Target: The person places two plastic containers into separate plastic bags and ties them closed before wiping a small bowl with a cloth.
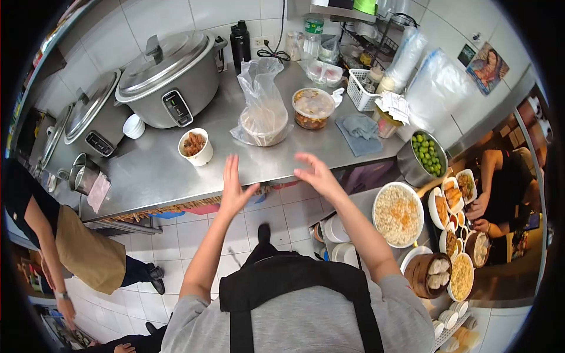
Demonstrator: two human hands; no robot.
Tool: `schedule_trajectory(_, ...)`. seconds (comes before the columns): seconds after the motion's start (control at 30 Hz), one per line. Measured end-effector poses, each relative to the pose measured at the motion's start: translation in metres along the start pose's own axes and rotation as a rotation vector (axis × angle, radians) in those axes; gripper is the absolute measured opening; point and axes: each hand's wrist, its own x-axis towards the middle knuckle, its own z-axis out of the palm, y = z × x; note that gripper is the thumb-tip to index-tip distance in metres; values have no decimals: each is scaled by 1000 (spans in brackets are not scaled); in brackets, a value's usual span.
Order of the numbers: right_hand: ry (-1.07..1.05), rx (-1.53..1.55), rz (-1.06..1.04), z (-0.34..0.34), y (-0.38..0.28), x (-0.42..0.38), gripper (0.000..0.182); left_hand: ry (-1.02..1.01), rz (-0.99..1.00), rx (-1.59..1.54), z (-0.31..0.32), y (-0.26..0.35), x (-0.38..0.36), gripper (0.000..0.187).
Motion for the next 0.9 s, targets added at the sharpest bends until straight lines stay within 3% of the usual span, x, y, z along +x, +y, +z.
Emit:
schedule_trajectory(0.03,58,-245,-78,-8,7,21,72,32,19,-14,0,-5,28,89)
schedule_trajectory(0.07,56,-239,-72,-8,7,39,72,62,39,-29,1,-10,61,94)
schedule_trajectory(0.13,90,-554,-167,-2,4,72,99,-6,55,32,6,-19,124,97)
schedule_trajectory(0.17,96,-558,-165,3,5,88,99,-9,60,27,15,-28,151,97)
schedule_trajectory(0.23,32,-760,-92,11,8,124,123,-191,-20,185,37,-54,196,102)
schedule_trajectory(0.27,45,-765,-95,12,14,142,123,-190,-6,182,46,-68,206,102)
schedule_trajectory(0.33,71,-753,-38,12,30,178,130,-581,-259,-346,56,-93,228,86)
schedule_trajectory(0.37,106,-730,-42,11,37,193,128,-582,-252,-343,53,-91,236,86)
schedule_trajectory(0.43,32,-790,-32,7,38,213,121,-539,-160,-515,53,-78,231,57)
schedule_trajectory(0.47,-46,-853,-27,5,37,220,115,-330,-156,-647,66,-79,221,32)
schedule_trajectory(0.5,-105,-861,-40,6,26,220,91,-290,-92,-581,69,-72,216,29)
schedule_trajectory(0.53,-114,-856,-37,7,23,223,91,-250,-28,-515,66,-64,216,26)
schedule_trajectory(0.6,-4,-644,-208,11,18,224,74,-264,-66,-574,58,-56,221,25)
schedule_trajectory(0.63,1,-489,-149,14,13,222,60,-275,-93,-637,53,-53,222,25)
schedule_trajectory(0.8,-100,-470,-195,18,15,235,34,-432,-57,-800,9,-67,230,34)
schedule_trajectory(0.87,-101,-347,-143,20,19,239,31,-170,-147,-1062,-2,-78,222,57)
schedule_trajectory(0.9,-123,-348,-146,20,21,239,31,-193,-120,-726,-6,-87,220,80)
